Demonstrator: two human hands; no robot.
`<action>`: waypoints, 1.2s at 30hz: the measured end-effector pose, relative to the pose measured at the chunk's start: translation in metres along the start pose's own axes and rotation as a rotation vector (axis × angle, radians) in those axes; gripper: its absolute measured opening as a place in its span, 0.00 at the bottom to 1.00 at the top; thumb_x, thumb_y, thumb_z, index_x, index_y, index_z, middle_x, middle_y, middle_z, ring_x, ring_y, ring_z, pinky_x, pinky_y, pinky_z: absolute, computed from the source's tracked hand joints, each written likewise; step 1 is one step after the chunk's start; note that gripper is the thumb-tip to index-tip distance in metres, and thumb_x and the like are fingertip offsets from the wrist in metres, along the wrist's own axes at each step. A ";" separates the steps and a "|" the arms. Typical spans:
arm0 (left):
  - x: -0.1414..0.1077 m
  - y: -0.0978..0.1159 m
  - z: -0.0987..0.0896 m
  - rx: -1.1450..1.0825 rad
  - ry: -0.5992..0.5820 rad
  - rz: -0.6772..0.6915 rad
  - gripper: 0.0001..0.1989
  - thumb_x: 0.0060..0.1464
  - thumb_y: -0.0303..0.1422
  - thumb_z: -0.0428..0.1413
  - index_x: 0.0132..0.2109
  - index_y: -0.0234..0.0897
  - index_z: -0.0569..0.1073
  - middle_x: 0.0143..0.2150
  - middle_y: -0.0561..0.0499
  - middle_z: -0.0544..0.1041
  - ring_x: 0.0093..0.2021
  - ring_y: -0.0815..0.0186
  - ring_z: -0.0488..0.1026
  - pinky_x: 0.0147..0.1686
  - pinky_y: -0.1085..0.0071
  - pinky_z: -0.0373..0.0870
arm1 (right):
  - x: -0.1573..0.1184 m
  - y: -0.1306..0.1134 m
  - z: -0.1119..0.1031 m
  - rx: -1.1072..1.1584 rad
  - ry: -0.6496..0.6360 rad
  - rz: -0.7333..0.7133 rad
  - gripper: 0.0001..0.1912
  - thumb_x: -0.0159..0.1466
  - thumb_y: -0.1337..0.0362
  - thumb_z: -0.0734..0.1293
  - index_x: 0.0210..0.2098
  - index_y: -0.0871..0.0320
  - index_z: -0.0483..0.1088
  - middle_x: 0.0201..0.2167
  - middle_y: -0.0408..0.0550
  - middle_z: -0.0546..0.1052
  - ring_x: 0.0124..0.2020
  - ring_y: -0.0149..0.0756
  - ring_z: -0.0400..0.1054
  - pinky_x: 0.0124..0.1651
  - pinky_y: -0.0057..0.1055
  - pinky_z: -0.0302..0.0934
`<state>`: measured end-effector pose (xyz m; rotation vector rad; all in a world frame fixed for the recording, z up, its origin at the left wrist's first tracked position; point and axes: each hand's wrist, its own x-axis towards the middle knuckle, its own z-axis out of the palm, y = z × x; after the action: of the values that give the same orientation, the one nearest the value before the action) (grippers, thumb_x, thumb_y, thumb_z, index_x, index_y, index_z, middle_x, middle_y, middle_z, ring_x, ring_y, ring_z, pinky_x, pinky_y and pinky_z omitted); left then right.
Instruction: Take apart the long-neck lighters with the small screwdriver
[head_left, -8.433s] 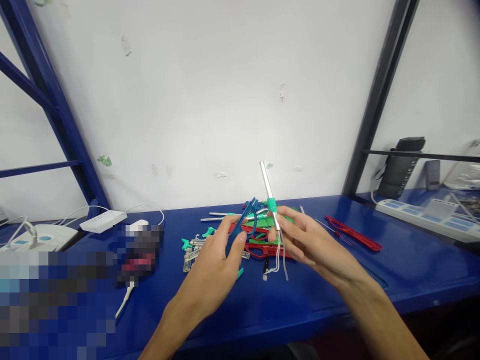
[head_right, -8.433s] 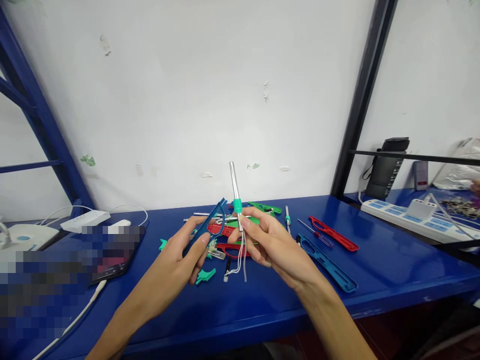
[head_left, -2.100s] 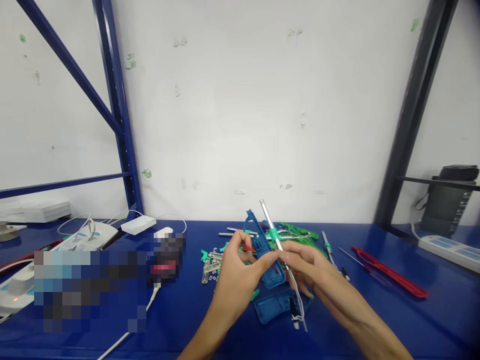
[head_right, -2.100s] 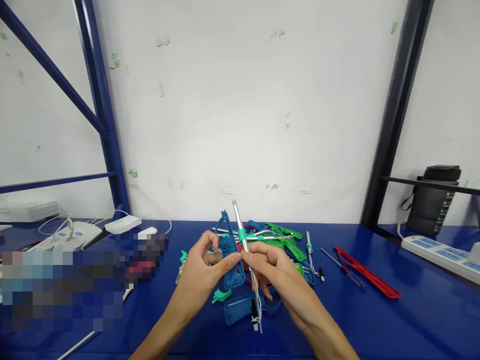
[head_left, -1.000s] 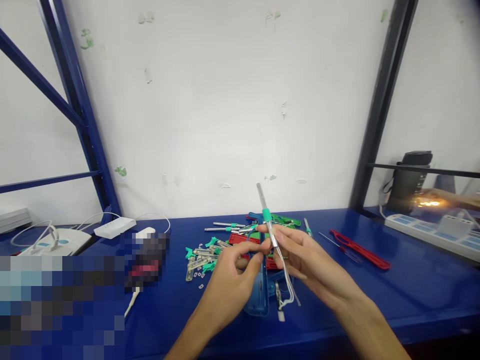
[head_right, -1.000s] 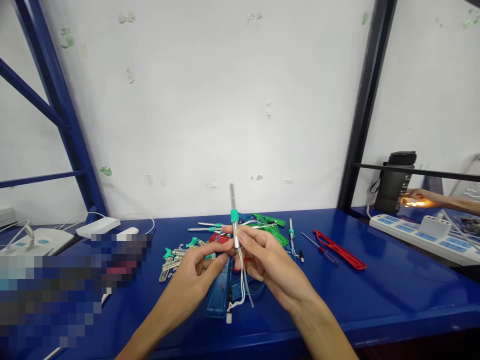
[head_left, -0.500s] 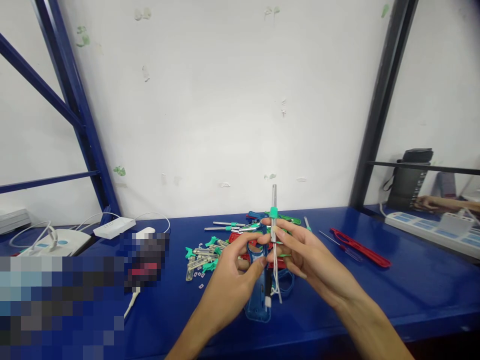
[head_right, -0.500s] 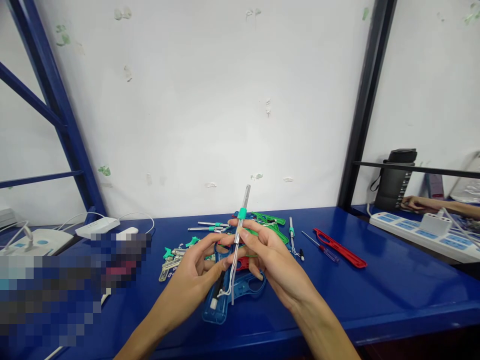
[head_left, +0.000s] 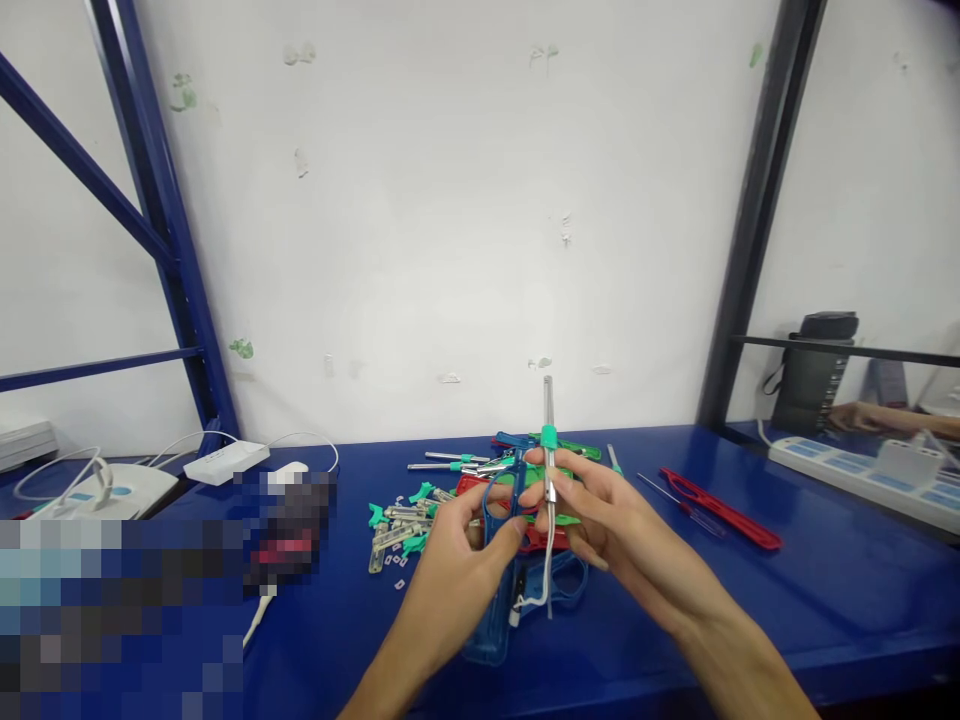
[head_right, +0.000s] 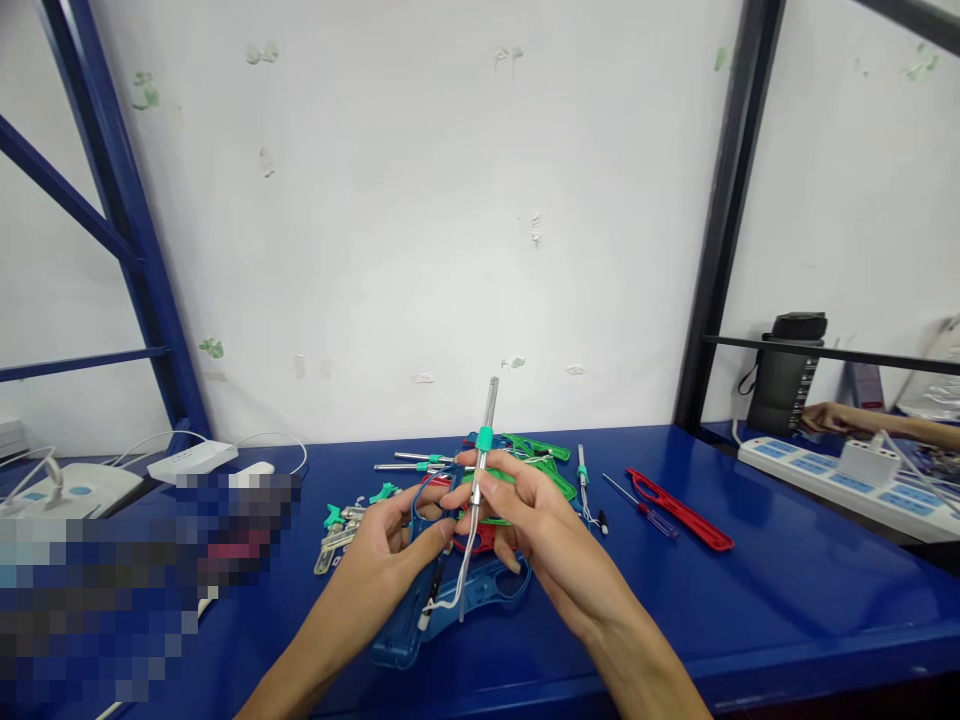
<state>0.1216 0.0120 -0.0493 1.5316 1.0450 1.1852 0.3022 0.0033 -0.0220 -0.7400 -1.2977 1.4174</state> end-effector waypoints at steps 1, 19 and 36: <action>0.000 -0.001 0.000 0.004 0.013 -0.001 0.24 0.55 0.42 0.63 0.55 0.35 0.76 0.50 0.44 0.78 0.45 0.57 0.75 0.42 0.67 0.72 | -0.001 -0.001 0.000 -0.002 -0.001 0.002 0.21 0.68 0.51 0.71 0.56 0.53 0.71 0.41 0.49 0.81 0.36 0.33 0.76 0.21 0.20 0.51; -0.009 0.021 -0.006 0.441 0.010 0.290 0.19 0.67 0.36 0.54 0.63 0.42 0.75 0.35 0.51 0.83 0.37 0.58 0.78 0.44 0.63 0.72 | 0.004 -0.002 -0.004 -0.182 0.118 -0.138 0.17 0.64 0.52 0.75 0.47 0.55 0.79 0.35 0.44 0.76 0.24 0.25 0.58 0.23 0.24 0.54; -0.012 0.012 -0.006 0.636 -0.036 0.582 0.23 0.70 0.32 0.51 0.69 0.45 0.68 0.59 0.46 0.80 0.57 0.58 0.77 0.57 0.62 0.71 | -0.001 -0.007 -0.002 -0.356 0.293 -0.305 0.16 0.63 0.48 0.73 0.39 0.54 0.79 0.37 0.47 0.79 0.35 0.37 0.69 0.25 0.27 0.58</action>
<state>0.1148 -0.0016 -0.0398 2.4669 1.0386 1.2548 0.3063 0.0026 -0.0163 -0.9030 -1.3745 0.8096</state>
